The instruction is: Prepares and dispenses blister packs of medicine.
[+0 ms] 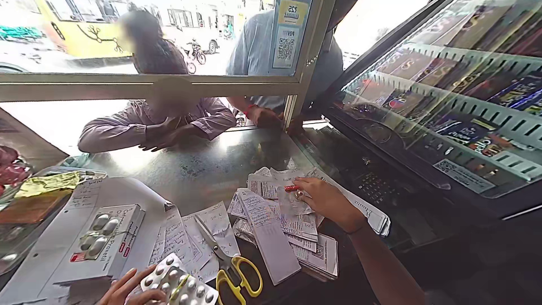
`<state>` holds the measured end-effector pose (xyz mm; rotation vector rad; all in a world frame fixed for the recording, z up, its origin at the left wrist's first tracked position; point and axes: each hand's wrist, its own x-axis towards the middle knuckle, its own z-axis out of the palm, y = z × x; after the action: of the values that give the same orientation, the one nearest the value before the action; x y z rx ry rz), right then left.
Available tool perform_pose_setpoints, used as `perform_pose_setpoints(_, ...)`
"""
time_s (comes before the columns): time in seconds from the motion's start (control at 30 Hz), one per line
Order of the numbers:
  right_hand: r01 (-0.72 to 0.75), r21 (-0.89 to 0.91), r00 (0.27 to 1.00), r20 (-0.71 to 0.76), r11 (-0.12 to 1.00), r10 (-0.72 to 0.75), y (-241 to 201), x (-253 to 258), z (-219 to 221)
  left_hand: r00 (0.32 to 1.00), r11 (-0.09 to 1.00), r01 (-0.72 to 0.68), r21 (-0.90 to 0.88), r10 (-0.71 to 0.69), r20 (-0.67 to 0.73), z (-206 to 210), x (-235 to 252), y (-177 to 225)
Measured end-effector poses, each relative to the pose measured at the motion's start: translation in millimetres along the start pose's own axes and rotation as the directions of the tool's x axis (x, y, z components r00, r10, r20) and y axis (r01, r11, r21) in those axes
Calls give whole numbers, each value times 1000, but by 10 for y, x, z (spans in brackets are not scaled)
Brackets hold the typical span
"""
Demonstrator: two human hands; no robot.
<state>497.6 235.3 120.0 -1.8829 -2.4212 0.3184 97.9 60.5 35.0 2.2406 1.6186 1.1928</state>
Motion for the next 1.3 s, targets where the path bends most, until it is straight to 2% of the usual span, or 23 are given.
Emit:
perform_pose_setpoints(0.13, 96, 49, 995, 6, 994, -96, 118, 43, 137, 997, 997, 46, -66, -50, -57, 50, -12, -84)
perform_pose_setpoints(0.3, 151, 119, 980, -151, 981, -132, 200, -5, 238, 990, 992, 73, -106, -85, -110, 91, -48, -132)
perform_pose_setpoints(0.4, 225, 106, 916, -361, 969, -173, 244, -31, 361, 990, 992, 76, -100, -87, -114, 89, -42, -137)
perform_pose_setpoints(0.47, 203, 178, 881, -461, 963, -100, 243, -44, 399, 990, 992, 73, -100, -84, -115, 90, -36, -140)
perform_pose_setpoints(0.6, 140, 337, 835, -545, 931, 72, 241, -76, 328, 988, 989, 82, -120, -97, -124, 95, -43, -143)
perform_pose_setpoints(0.8, 165, 365, 792, -602, 916, 97, 260, -81, 307, 986, 987, 84, -133, -102, -133, 100, -42, -134)
perform_pose_setpoints(1.03, 151, 332, 798, -597, 931, 83, 283, -51, 359, 986, 987, 82, -142, -101, -132, 102, -41, -140)
perform_pose_setpoints(1.1, 199, 303, 797, -603, 932, 26, 249, -33, 393, 986, 986, 76, -148, -97, -139, 109, -41, -142)
perform_pose_setpoints(1.2, 309, 195, 782, -609, 931, -132, 218, -6, 464, 984, 969, 45, -242, -85, -156, 135, -42, -147)
perform_pose_setpoints(1.3, 289, 144, 777, -613, 946, -144, 199, -9, 471, 994, 956, 8, -294, -41, -105, 111, -34, -166)
